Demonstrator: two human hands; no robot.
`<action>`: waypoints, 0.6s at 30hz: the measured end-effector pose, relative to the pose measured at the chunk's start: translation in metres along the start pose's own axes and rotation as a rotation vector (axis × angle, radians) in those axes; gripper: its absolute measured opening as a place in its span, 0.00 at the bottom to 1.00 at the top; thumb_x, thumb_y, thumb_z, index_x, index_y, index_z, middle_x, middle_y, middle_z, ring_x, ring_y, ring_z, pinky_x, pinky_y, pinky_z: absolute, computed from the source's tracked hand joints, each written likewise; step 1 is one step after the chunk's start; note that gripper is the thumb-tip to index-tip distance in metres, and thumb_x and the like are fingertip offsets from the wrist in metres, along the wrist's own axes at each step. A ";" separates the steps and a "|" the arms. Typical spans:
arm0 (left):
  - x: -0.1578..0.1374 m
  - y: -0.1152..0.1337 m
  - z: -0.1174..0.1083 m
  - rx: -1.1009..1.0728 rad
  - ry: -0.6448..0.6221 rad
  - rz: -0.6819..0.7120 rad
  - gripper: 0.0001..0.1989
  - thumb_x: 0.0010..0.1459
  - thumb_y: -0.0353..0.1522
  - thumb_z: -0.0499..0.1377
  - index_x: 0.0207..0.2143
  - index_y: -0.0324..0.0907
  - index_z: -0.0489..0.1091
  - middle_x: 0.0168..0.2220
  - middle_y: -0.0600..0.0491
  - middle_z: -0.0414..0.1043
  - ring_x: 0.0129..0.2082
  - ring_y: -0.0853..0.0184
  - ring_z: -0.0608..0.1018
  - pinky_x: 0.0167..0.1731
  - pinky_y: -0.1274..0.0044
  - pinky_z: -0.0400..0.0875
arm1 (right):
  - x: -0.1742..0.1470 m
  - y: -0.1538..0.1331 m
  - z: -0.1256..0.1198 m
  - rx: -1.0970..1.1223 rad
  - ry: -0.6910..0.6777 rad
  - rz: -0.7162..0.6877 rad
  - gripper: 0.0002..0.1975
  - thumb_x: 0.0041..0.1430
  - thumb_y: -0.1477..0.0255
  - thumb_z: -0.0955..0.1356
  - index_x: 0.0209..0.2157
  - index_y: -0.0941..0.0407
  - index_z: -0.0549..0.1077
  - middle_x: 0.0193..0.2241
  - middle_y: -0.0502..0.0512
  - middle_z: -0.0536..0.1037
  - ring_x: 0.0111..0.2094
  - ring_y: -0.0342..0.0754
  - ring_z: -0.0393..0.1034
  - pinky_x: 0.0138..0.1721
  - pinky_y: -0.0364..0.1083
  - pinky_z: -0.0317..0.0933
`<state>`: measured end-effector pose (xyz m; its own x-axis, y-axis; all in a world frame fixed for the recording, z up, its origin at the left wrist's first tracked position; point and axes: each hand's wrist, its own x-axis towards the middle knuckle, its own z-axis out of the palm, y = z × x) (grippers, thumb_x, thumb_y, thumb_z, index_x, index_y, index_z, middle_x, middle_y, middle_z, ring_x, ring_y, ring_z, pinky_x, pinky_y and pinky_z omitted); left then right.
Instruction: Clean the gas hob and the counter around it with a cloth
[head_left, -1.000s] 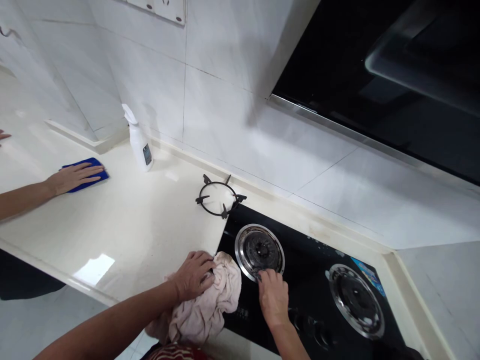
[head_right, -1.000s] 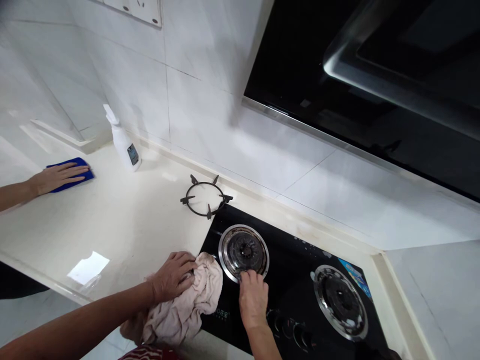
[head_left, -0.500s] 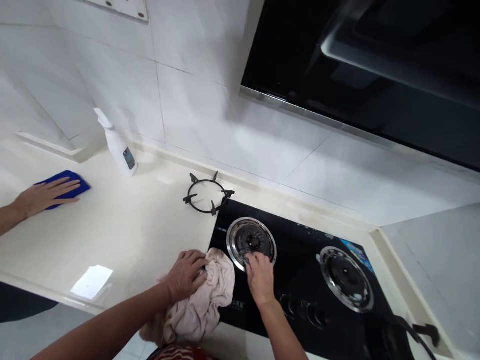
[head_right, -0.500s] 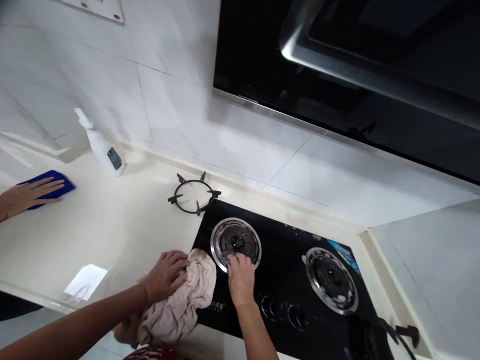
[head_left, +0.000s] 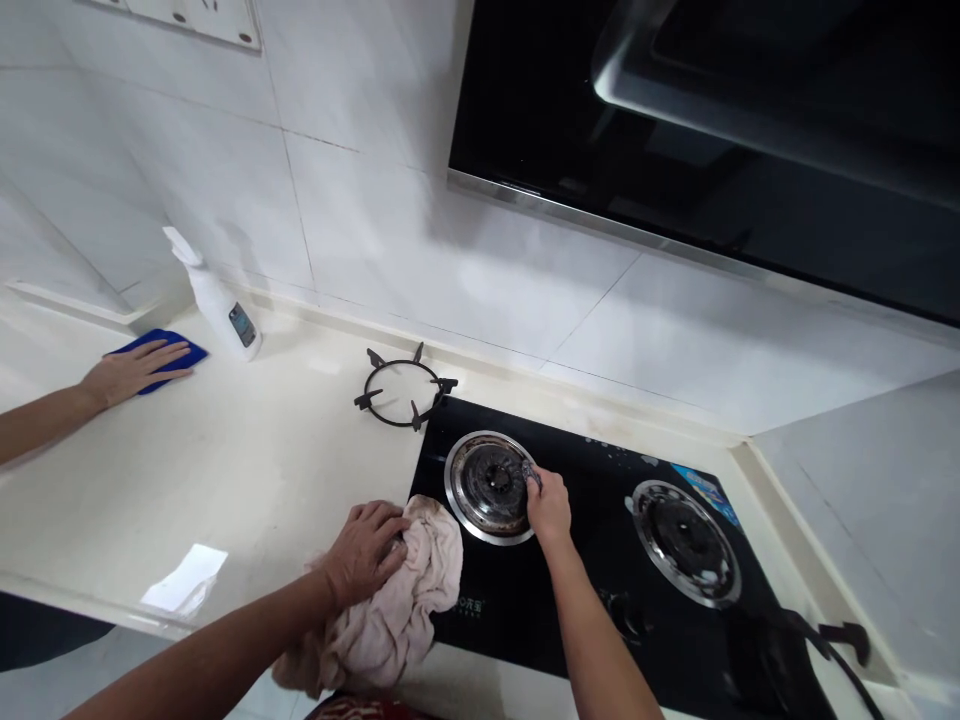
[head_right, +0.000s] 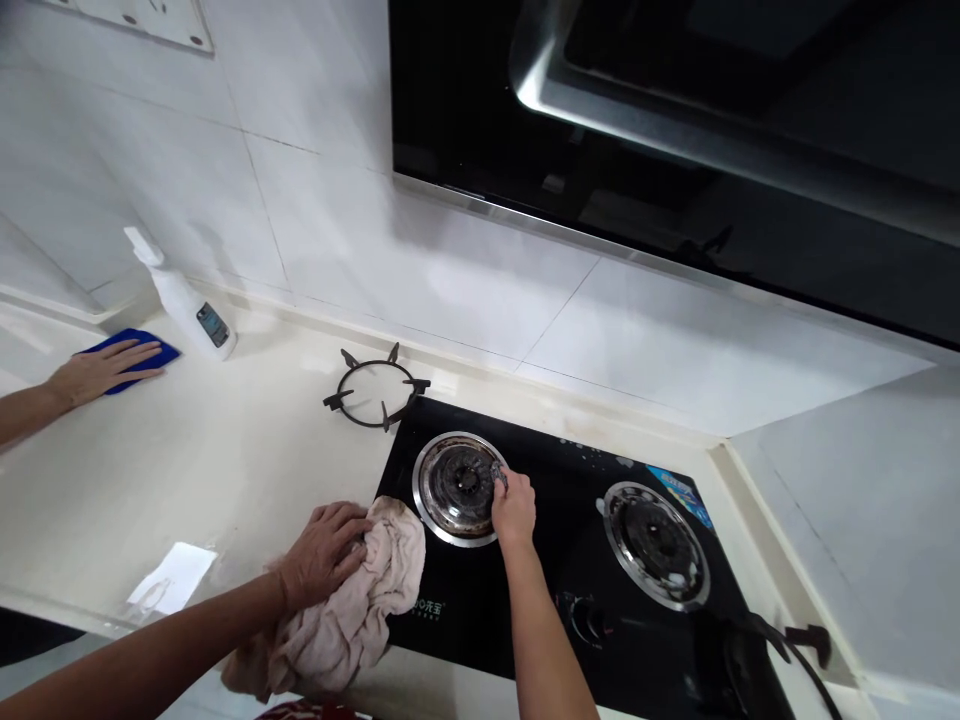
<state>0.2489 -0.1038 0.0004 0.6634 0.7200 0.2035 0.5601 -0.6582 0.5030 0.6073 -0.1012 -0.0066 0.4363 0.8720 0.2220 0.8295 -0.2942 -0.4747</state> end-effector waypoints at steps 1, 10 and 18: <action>0.000 0.000 0.000 0.003 -0.003 0.000 0.14 0.62 0.35 0.54 0.50 0.45 0.69 0.50 0.48 0.70 0.52 0.58 0.68 0.50 0.64 0.59 | -0.014 -0.002 0.004 -0.003 0.019 0.013 0.19 0.63 0.66 0.57 0.47 0.58 0.72 0.42 0.63 0.72 0.43 0.55 0.65 0.45 0.53 0.61; 0.001 -0.003 0.002 -0.003 -0.006 0.004 0.14 0.63 0.36 0.54 0.50 0.46 0.69 0.50 0.48 0.69 0.52 0.58 0.68 0.50 0.63 0.59 | -0.114 -0.030 -0.003 0.068 -0.064 -0.273 0.14 0.68 0.67 0.58 0.46 0.52 0.72 0.43 0.57 0.72 0.44 0.51 0.65 0.47 0.50 0.60; 0.002 0.000 -0.001 0.012 -0.041 -0.008 0.15 0.63 0.36 0.54 0.51 0.45 0.68 0.51 0.48 0.69 0.53 0.58 0.67 0.51 0.63 0.59 | -0.008 0.009 -0.040 -0.468 -0.283 -0.076 0.16 0.66 0.71 0.61 0.52 0.49 0.71 0.45 0.57 0.72 0.45 0.53 0.64 0.40 0.49 0.57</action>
<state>0.2492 -0.1023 0.0015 0.6784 0.7159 0.1649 0.5714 -0.6552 0.4942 0.6253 -0.1260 0.0212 0.3121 0.9497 -0.0270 0.9496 -0.3127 -0.0221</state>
